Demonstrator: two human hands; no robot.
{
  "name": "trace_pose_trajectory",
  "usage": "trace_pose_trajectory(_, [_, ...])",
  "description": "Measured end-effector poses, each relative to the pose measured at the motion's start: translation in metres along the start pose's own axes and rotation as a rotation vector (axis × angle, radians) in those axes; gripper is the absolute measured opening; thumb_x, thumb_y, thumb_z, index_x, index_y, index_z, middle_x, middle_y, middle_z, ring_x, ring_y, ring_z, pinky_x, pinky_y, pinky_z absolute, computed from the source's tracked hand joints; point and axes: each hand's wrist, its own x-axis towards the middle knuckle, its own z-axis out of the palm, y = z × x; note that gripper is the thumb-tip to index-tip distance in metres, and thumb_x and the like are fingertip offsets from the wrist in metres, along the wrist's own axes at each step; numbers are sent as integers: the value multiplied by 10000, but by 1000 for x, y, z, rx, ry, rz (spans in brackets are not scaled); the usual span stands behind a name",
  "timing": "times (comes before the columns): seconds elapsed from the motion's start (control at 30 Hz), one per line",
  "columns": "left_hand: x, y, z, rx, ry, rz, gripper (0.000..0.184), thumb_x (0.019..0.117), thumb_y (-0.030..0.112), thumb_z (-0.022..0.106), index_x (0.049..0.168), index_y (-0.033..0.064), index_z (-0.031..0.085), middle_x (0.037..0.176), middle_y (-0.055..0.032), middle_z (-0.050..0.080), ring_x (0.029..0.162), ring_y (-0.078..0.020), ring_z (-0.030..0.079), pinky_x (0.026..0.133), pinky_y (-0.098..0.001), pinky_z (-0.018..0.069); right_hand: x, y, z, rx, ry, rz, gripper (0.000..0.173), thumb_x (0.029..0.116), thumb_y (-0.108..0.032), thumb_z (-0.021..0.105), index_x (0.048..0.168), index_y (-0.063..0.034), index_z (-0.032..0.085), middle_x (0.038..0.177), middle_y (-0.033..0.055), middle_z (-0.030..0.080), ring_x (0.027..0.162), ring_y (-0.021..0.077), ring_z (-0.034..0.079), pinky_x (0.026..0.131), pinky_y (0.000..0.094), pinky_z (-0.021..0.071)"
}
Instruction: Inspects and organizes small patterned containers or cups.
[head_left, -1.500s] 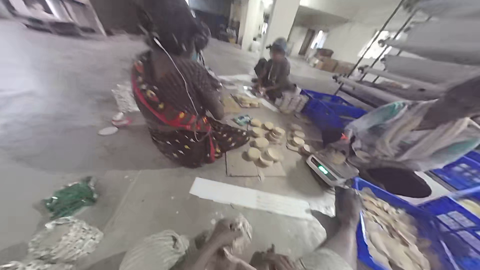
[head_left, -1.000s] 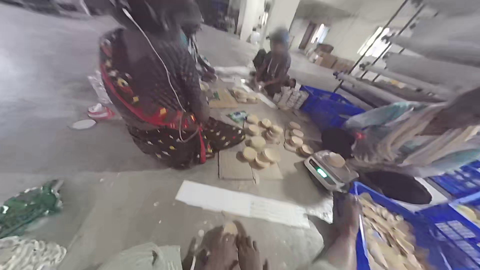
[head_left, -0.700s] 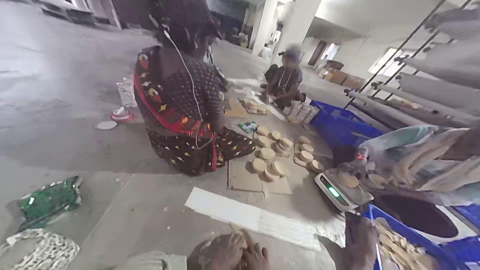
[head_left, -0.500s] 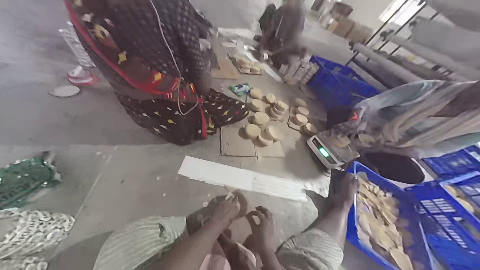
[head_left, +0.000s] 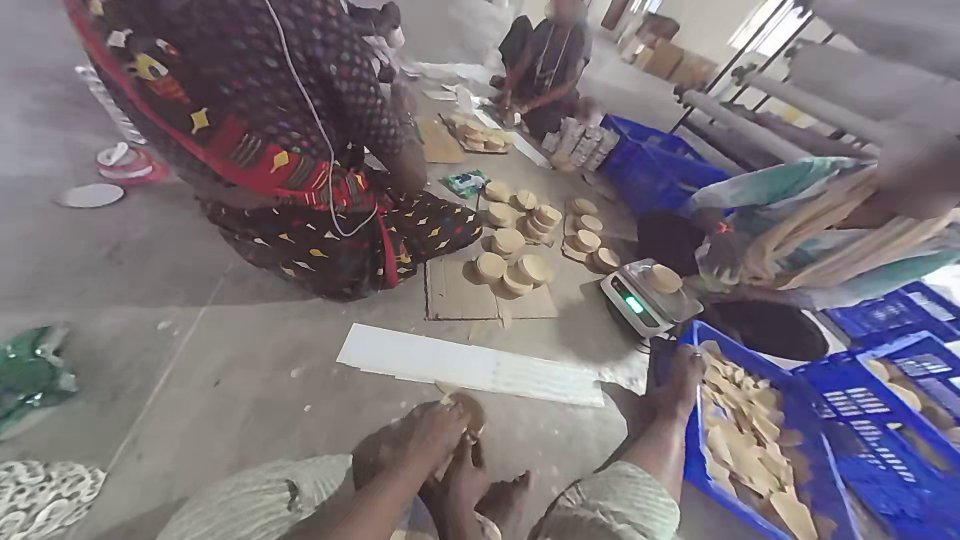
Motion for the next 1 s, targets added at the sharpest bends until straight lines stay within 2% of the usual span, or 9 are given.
trace_pose_trajectory(0.1, [0,10,5,-2,95,-82,379,1036,98,486,1390,119,620,1371,-200,619,1212,-418,615,1029,-582,469,23,-6,-11,-225,-26,-116,272,1002,-200,626,1124,15,739,1094,184,720,1021,261,679,964,453,524])
trace_pose_trajectory(0.2, [6,11,8,28,12,-93,397,1046,87,459,1418,98,598,1450,-216,559,1279,-437,572,1064,-584,456,39,-4,-15,-500,47,-434,192,917,-126,700,1025,1,795,968,179,756,874,300,732,849,487,580])
trace_pose_trajectory(0.4, [5,14,20,81,-150,-16,602,981,-5,514,1544,-101,324,1626,-358,219,1525,-495,225,1247,-578,170,25,-22,-37,-1042,-287,-718,313,918,-22,648,1214,-17,749,1176,236,708,1097,439,664,940,549,536])
trace_pose_trajectory(0.53, [8,8,45,87,171,29,399,1007,-28,471,1389,-98,564,1503,-348,459,1410,-487,459,1182,-559,349,74,-39,-34,-662,-336,-431,254,901,-125,755,1095,39,747,1083,236,707,968,350,692,896,503,548])
trace_pose_trajectory(0.6, [11,7,45,88,177,35,397,1012,-27,462,1389,-101,562,1501,-345,464,1422,-476,449,1200,-544,325,106,-47,-19,-501,-392,-314,388,860,-119,814,1178,69,696,1054,217,712,920,281,688,878,448,555])
trace_pose_trajectory(0.67, [7,4,39,100,144,52,400,1011,-27,472,1396,-88,563,1505,-324,474,1432,-464,441,1213,-544,302,111,-57,-11,-542,-459,-293,211,883,-88,784,1039,48,740,939,163,743,853,228,702,843,420,555])
trace_pose_trajectory(0.83, [-8,-3,19,78,55,62,414,1018,-48,446,1410,-23,577,1578,-231,433,1511,-406,336,1237,-621,162,37,-38,-35,-971,-392,-580,287,967,-68,615,1226,-1,720,1162,226,696,1097,402,667,964,540,536])
trace_pose_trajectory(0.9, [-10,4,26,47,-11,-7,443,1021,-40,430,1454,-27,527,1617,-226,371,1541,-392,271,1254,-601,109,17,-24,-41,-978,-372,-690,311,930,-29,635,1223,18,727,1141,246,712,1052,434,685,903,551,560])
trace_pose_trajectory(1.0, [-11,3,37,66,91,4,405,1015,-38,451,1397,-39,584,1590,-215,424,1516,-381,339,1241,-612,157,44,-38,-34,-826,-405,-435,213,945,-81,677,1124,-4,764,1081,198,732,1029,347,701,932,504,548])
